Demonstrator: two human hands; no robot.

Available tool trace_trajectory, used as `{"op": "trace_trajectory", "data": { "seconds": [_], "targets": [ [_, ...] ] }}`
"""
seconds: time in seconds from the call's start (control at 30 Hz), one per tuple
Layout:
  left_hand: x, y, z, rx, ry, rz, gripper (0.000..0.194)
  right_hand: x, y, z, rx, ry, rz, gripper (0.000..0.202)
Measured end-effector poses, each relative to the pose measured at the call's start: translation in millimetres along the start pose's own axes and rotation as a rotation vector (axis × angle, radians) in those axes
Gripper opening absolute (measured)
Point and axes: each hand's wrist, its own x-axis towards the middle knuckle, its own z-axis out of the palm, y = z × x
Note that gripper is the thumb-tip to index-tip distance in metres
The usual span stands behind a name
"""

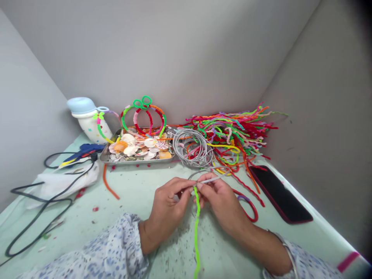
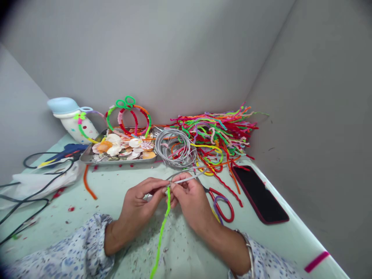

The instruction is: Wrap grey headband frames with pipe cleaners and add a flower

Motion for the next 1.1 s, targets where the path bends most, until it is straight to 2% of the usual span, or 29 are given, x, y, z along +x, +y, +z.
{"op": "trace_trajectory", "data": {
  "seconds": [0.23,0.37,0.57,0.93,1.0,1.1],
  "targets": [
    [0.8,-0.6,1.8,-0.145,-0.034,-0.334,0.01,0.2,2.5,-1.6,-0.047,0.024,-0.01,0.013],
    [2.3,-0.5,2.1,-0.232,-0.08,-0.419,0.009,1.2,4.8,-2.3,-0.08,0.038,-0.014,0.014],
    [1.1,3.1,0.1,-0.126,-0.076,-0.346,0.008,0.9,4.7,-1.4,-0.081,0.043,0.0,0.013],
    [-3.1,-0.5,-7.0,0.181,-0.132,0.071,0.014,1.9,0.2,-4.5,-0.1,-0.006,-0.005,0.008],
    [-3.1,0.1,-7.0,0.176,-0.134,0.063,0.014,2.2,0.9,-5.2,-0.105,-0.008,-0.008,0.009],
    [-1.5,1.6,-6.1,0.049,-0.132,-0.108,0.011,3.3,3.5,-6.8,-0.11,-0.019,-0.023,0.012]
  ]
}}
